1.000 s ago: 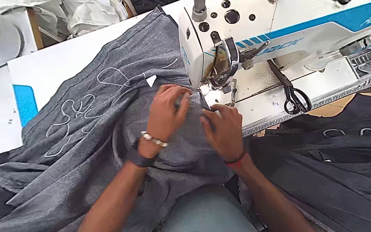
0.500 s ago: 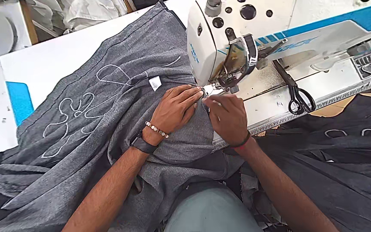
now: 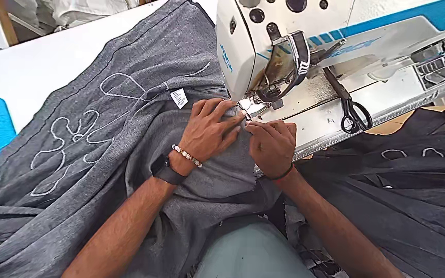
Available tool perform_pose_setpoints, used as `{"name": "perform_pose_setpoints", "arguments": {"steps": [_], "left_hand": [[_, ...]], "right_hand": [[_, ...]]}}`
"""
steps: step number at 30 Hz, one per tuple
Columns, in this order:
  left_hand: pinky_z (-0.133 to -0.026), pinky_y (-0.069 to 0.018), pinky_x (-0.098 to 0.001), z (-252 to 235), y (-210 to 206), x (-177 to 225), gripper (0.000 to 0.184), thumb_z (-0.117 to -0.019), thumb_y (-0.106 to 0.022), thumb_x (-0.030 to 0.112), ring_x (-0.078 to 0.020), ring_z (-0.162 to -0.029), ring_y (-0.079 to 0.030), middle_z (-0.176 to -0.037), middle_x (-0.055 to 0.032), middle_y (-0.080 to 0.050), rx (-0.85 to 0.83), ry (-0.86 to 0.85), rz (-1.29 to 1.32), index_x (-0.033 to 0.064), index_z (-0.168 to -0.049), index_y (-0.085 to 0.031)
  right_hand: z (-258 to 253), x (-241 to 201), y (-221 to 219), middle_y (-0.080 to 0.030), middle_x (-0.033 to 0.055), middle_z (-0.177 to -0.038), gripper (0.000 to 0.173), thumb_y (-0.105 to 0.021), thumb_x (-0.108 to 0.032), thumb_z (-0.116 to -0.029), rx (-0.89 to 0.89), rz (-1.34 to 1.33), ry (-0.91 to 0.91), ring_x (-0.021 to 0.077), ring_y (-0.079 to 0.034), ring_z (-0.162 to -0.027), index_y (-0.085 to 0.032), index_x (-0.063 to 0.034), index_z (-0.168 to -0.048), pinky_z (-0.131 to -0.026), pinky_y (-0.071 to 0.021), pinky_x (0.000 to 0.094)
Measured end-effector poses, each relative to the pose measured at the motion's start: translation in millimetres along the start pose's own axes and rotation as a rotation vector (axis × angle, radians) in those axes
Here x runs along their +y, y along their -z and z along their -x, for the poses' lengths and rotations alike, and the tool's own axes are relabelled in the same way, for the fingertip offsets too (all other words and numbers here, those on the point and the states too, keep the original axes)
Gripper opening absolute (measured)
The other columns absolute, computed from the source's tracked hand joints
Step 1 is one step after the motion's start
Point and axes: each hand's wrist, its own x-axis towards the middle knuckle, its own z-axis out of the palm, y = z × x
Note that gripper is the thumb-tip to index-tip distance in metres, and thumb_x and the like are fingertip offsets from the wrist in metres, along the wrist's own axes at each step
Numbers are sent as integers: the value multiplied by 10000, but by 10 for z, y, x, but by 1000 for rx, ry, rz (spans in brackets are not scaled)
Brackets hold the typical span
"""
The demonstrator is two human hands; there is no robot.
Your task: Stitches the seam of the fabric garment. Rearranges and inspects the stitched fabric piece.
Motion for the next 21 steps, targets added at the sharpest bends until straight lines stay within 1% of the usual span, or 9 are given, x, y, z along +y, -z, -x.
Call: {"name": "perform_pose_setpoints", "arguments": {"steps": [4,8,9,10,11,12,14,16,21], "left_hand": [[-1189,-272,-525,103,-134,347,690,-949,-470,688,-285,-1440,-412,-1592,-55,-442,-16,195,-112,283,-1502,-545],[-1156,-355,-493,158,-97,305,479,-1018,-502,450,-260,-1430,-458,-1538,-25,-530,24,179,-35,203,-1402,-647],[-1153,-361,-478,168,-72,271,448,-1048,-468,408,-244,-1441,-447,-1552,-10,-516,3,160,-28,214,-1413,-638],[-1157,-357,-470,174,-61,251,442,-1063,-448,399,-236,-1452,-432,-1565,0,-501,-11,144,-25,222,-1427,-624],[-1172,-343,-465,176,-70,243,451,-1065,-439,402,-230,-1466,-414,-1579,11,-484,-16,144,-29,234,-1450,-605],[-1185,-324,-463,180,-84,250,456,-1067,-440,410,-229,-1474,-401,-1584,15,-478,-15,153,-38,239,-1460,-595],[-1192,-307,-473,181,-108,261,450,-1064,-443,405,-247,-1475,-397,-1579,9,-485,-6,166,-69,252,-1457,-599],[-1180,-308,-486,181,-105,248,430,-1066,-447,388,-266,-1460,-403,-1564,2,-498,0,171,-94,276,-1449,-608],[-1134,-322,-493,135,-69,190,393,-1057,-484,372,-295,-1407,-437,-1499,-32,-554,39,130,-127,278,-1396,-658]], "right_hand": [[-214,0,60,-659,111,-995,240,-673,-352,-905,-203,-7,-245,314,-621,-941,-722,-118,-885,-765,-486,492],[-478,-199,243,-669,126,-1045,191,-707,-249,-857,-396,-146,-236,323,-641,-965,-655,-90,-765,-737,-521,513],[-438,-225,269,-682,103,-1017,171,-707,-254,-878,-389,-213,-296,279,-660,-908,-683,-87,-850,-690,-533,479],[-332,-255,312,-709,82,-1033,253,-690,-282,-925,-407,-284,-373,236,-703,-875,-717,-83,-1079,-691,-595,459],[-172,-312,356,-725,83,-1019,429,-659,-334,-958,-449,-358,-458,228,-713,-837,-647,-84,-1307,-691,-602,463],[29,-408,399,-730,83,-933,533,-643,-379,-964,-484,-419,-533,221,-714,-780,-576,-80,-1401,-670,-594,456],[437,-611,471,-748,58,-919,536,-632,-345,-962,-469,-565,-618,136,-730,-805,-574,-32,-1393,-711,-618,361],[626,-705,532,-739,18,-866,419,-598,-232,-978,-325,-706,-664,52,-696,-729,-629,17,-1314,-641,-603,267],[535,-582,528,-737,0,-852,397,-589,-196,-974,-272,-686,-653,12,-640,-653,-666,-27,-1325,-572,-547,222]]}}
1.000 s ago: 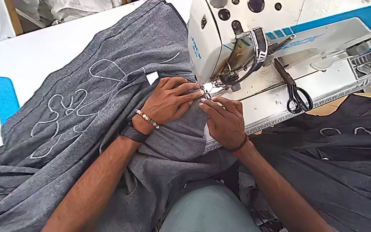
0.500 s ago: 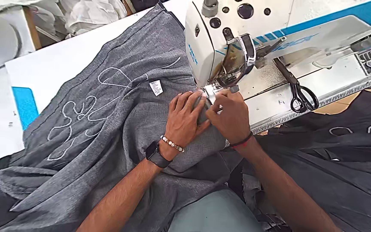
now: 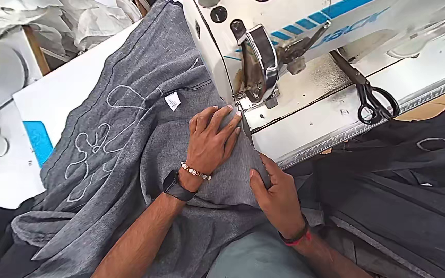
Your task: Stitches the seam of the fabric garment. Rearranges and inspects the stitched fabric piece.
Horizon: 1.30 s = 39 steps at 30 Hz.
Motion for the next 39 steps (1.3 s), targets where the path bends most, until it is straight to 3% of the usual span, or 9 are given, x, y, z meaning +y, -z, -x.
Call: {"name": "perform_pose_setpoints", "arguments": {"steps": [4,9,14,19,22,28,32,35,39], "left_hand": [[-1126,-322,-495,-28,23,-35,370,-1049,-502,386,-294,-1361,-474,-1443,-37,-596,12,-39,-18,265,-1332,-706],[-1108,-325,-491,-78,47,-54,345,-1045,-520,388,-296,-1324,-495,-1397,-37,-623,14,-75,-31,246,-1267,-742],[-1077,-334,-489,-104,58,-88,313,-1031,-555,385,-301,-1276,-512,-1359,-42,-638,34,-129,-49,232,-1194,-773],[-1069,-342,-492,-139,65,-130,293,-1024,-576,388,-303,-1265,-529,-1340,-50,-653,41,-168,-45,222,-1136,-790],[-1072,-347,-493,-137,80,-116,282,-1021,-587,373,-307,-1266,-531,-1333,-52,-656,47,-176,-62,228,-1161,-784],[-1110,-336,-502,6,18,150,357,-1035,-509,360,-306,-1369,-466,-1438,-43,-595,-9,13,-66,201,-1269,-727],[-1100,-333,-494,-69,38,-74,322,-1021,-542,359,-304,-1317,-501,-1411,-43,-616,-4,-106,-37,220,-1218,-756],[-1075,-344,-485,-120,75,-175,309,-1014,-567,357,-300,-1278,-522,-1384,-44,-631,5,-178,-49,238,-1224,-759],[-1105,-360,-504,-23,42,187,356,-1029,-495,316,-308,-1358,-485,-1455,-44,-586,-12,20,-63,178,-1275,-713]], "right_hand": [[-68,-18,15,-755,-8,-927,427,-613,-206,-932,-11,35,-36,23,-675,-736,-682,-83,-1335,-647,-579,243],[-158,-3,12,-693,-41,-760,369,-590,-174,-945,19,17,-27,-13,-572,-578,-707,-57,-1275,-522,-491,195],[-267,47,-31,-698,-58,-755,371,-617,-219,-910,18,73,-90,7,-588,-585,-732,-142,-1253,-532,-504,233],[-319,42,-49,-564,-84,-605,394,-597,-217,-916,29,154,-76,17,-452,-488,-732,-150,-1280,-468,-396,236],[-325,23,-56,-620,-68,-668,414,-614,-233,-897,2,190,-89,44,-527,-547,-720,-173,-1293,-514,-459,272],[-314,25,-35,-555,-68,-588,395,-578,-204,-923,34,246,-32,39,-453,-469,-733,-140,-1281,-444,-396,253],[-350,23,-11,-547,-66,-610,413,-609,-199,-891,48,280,-17,49,-447,-497,-732,-149,-1282,-470,-394,253],[-378,34,-16,-596,-51,-626,384,-586,-203,-916,59,318,21,54,-475,-494,-744,-143,-1261,-468,-416,263],[-406,18,-17,-653,-30,-668,377,-579,-197,-918,64,344,25,71,-532,-518,-746,-136,-1251,-487,-456,293]]}}
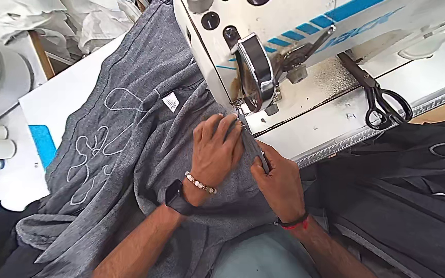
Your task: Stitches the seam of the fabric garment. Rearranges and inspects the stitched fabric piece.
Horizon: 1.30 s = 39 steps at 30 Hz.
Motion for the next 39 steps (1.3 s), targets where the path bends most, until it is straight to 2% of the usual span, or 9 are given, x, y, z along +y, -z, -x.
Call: {"name": "perform_pose_setpoints", "arguments": {"steps": [3,8,13,19,23,28,33,36,39], "left_hand": [[-1127,-347,-489,78,-81,55,413,-1027,-495,368,-296,-1387,-459,-1490,-40,-560,25,59,43,185,-1346,-681],[-1118,-324,-479,-13,-33,-217,376,-1024,-516,391,-281,-1342,-488,-1435,-29,-598,14,-112,6,248,-1317,-704],[-1134,-331,-483,99,-70,189,442,-1030,-450,311,-281,-1409,-440,-1539,-21,-517,-4,116,-11,192,-1420,-621],[-1116,-340,-497,47,-53,-30,389,-1027,-484,333,-303,-1373,-469,-1483,-39,-566,13,-9,-23,194,-1329,-688],[-1141,-353,-482,148,-87,244,434,-1032,-444,310,-290,-1416,-445,-1553,-34,-504,-5,141,-14,169,-1397,-634],[-1111,-328,-483,41,-55,-139,410,-1027,-468,347,-293,-1352,-471,-1481,-46,-562,-3,-41,29,225,-1351,-687],[-1157,-337,-476,133,-87,177,463,-1031,-423,315,-296,-1424,-430,-1559,-57,-487,-26,131,20,197,-1443,-597],[-1124,-333,-484,91,-77,0,451,-1023,-447,344,-305,-1394,-441,-1512,-70,-527,-21,55,59,229,-1418,-631],[-1140,-344,-480,109,-69,57,477,-1027,-410,296,-301,-1413,-437,-1558,-56,-491,-28,65,17,206,-1462,-583]], "right_hand": [[3,-9,13,-667,-23,-692,361,-586,-195,-914,-4,28,0,80,-550,-537,-753,-136,-1229,-502,-466,295],[-1,19,7,-697,-8,-715,364,-570,-200,-939,-11,78,36,102,-589,-545,-747,-135,-1251,-504,-488,321],[5,21,37,-668,-14,-672,376,-557,-189,-942,-3,85,54,99,-568,-524,-738,-123,-1265,-494,-476,309],[-4,23,32,-639,-25,-632,388,-556,-178,-949,5,85,80,87,-532,-494,-733,-130,-1291,-469,-444,293],[-19,10,46,-659,-8,-655,382,-551,-196,-969,-1,80,71,94,-546,-504,-725,-122,-1302,-478,-460,298],[-20,-23,57,-634,-24,-615,386,-555,-196,-960,-2,87,84,86,-526,-482,-731,-124,-1296,-460,-435,292],[-103,11,12,-646,-4,-624,390,-558,-190,-967,5,94,96,120,-553,-488,-717,-113,-1314,-466,-458,325],[-88,9,31,-617,-20,-601,390,-560,-192,-967,-13,96,113,103,-521,-475,-715,-115,-1316,-452,-430,305],[-49,12,34,-600,-17,-582,418,-542,-183,-956,-27,129,157,115,-512,-463,-703,-82,-1328,-445,-424,320]]}}
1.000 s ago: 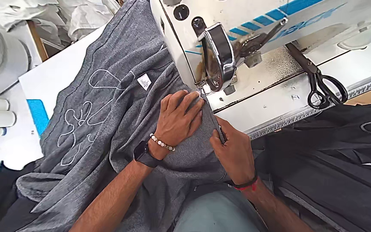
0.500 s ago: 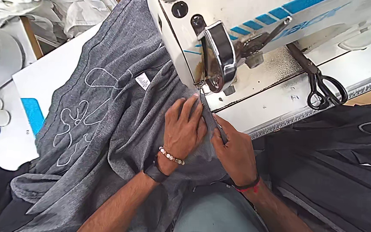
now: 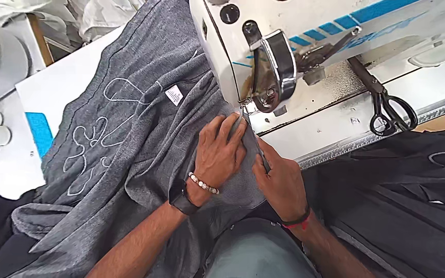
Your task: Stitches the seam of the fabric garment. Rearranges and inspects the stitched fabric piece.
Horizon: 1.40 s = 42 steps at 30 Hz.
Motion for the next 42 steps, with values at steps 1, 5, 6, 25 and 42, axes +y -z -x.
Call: {"name": "perform_pose_setpoints", "arguments": {"steps": [1,5,6,25,42], "left_hand": [[-1153,-332,-473,15,-3,34,487,-1028,-401,298,-294,-1431,-418,-1579,-47,-467,-13,27,5,211,-1478,-566],[-1153,-322,-479,-28,7,-92,440,-1030,-451,331,-306,-1412,-432,-1524,-63,-522,-3,-25,57,233,-1418,-633],[-1147,-326,-478,-51,15,-137,429,-1034,-453,333,-307,-1401,-443,-1514,-61,-533,-3,-49,50,237,-1407,-642],[-1030,-471,-479,-372,205,-388,282,-1005,-568,303,-301,-1222,-612,-1239,-84,-706,14,-307,163,139,-1080,-785],[-1123,-438,-479,28,28,-96,272,-994,-536,230,-300,-1372,-518,-1367,-98,-642,32,-242,326,147,-1093,-774]], "right_hand": [[17,2,11,-600,-12,-580,418,-539,-176,-952,1,7,8,119,-515,-461,-706,-75,-1321,-443,-424,320],[106,8,155,-588,-25,-566,389,-544,-154,-942,4,-2,33,87,-484,-440,-736,-71,-1270,-418,-397,285],[117,-5,188,-584,-27,-560,396,-543,-151,-934,-1,1,38,84,-473,-434,-737,-72,-1271,-414,-389,283],[-564,-303,263,-578,18,-585,374,-561,-293,-963,-79,260,108,233,-567,-488,-718,-146,-1269,-421,-412,412],[784,410,124,-672,163,-1086,195,-639,-47,-895,-827,262,496,288,-691,-698,-735,-111,-1052,-516,-578,431]]}}
